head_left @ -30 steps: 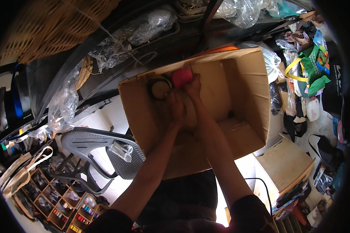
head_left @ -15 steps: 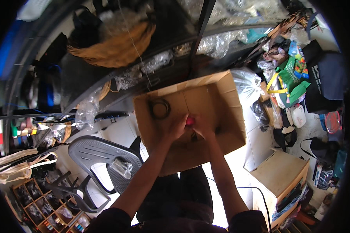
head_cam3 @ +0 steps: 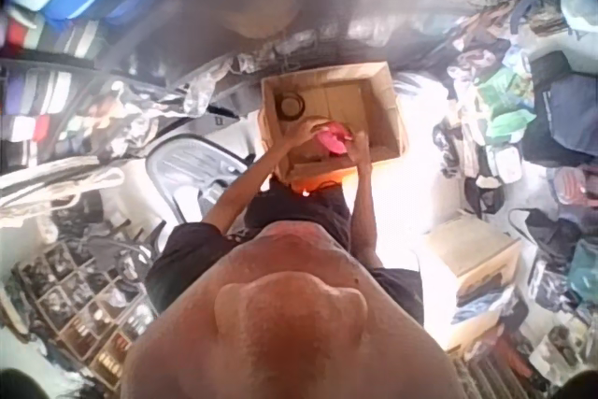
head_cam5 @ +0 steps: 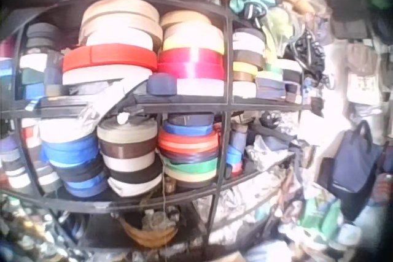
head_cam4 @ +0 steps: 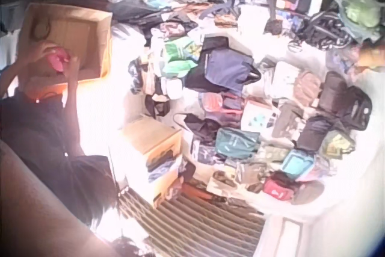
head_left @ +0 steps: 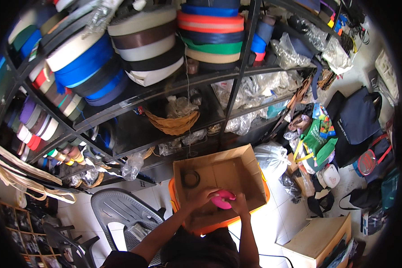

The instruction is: The person picks up several rolls of colored webbing from a box and places them onto shelves one by one.

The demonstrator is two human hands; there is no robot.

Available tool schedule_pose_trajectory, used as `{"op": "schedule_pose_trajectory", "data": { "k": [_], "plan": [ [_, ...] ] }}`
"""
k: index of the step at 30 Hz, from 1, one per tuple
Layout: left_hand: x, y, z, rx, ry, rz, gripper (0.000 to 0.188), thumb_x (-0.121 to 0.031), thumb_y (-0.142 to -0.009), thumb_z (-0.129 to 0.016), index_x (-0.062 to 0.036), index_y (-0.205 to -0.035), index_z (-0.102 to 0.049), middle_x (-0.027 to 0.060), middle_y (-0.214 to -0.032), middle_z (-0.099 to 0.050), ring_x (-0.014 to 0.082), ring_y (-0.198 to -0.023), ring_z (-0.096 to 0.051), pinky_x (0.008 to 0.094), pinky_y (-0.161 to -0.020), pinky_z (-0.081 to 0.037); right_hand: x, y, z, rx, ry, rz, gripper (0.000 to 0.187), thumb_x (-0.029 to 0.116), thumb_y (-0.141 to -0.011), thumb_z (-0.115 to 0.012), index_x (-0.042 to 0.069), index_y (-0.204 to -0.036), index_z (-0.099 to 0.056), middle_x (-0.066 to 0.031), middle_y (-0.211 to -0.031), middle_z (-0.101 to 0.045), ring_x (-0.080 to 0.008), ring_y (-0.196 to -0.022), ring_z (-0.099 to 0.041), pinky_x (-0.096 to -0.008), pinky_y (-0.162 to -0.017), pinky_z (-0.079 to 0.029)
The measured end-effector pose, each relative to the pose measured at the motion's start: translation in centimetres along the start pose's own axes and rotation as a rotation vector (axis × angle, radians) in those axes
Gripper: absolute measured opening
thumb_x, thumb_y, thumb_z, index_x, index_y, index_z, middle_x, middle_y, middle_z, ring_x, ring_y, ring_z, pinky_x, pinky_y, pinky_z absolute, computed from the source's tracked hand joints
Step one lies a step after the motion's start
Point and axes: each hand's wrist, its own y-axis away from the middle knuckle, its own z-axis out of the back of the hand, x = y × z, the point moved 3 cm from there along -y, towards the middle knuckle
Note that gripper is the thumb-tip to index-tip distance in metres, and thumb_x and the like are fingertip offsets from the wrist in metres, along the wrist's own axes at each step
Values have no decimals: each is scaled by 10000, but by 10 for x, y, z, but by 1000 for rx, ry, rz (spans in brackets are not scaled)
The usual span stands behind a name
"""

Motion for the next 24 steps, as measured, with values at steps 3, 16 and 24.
{"op": "schedule_pose_trajectory", "data": {
  "k": [3,16,24],
  "plan": [
    [-7,5,2,-14,131,-8,353,-162,-973,-546,-61,-1311,-563,151,-1194,-641,240,-1061,-621,330,-912,-469,3,7,0,-20,-102,28,362,46,-721,-784,6,-1067,-686,-123,-906,-719,-170,-848,-681,-315,-761,-527],
    [-14,16,20,-46,390,44,354,-11,-949,-505,-7,-1300,-554,112,-1170,-649,147,-1064,-589,282,-925,-467,23,13,3,-68,-291,-39,225,91,-816,-754,-44,-989,-702,-44,-825,-691,-75,-749,-599,-247,-675,-485],
    [-47,12,22,-293,230,41,325,-52,-941,-540,4,-1259,-579,144,-1095,-689,177,-1003,-648,306,-884,-489,7,14,10,-267,-708,-244,341,141,-838,-739,-73,-1091,-659,-102,-912,-697,-157,-767,-670,-286,-636,-552]
  ]
}}
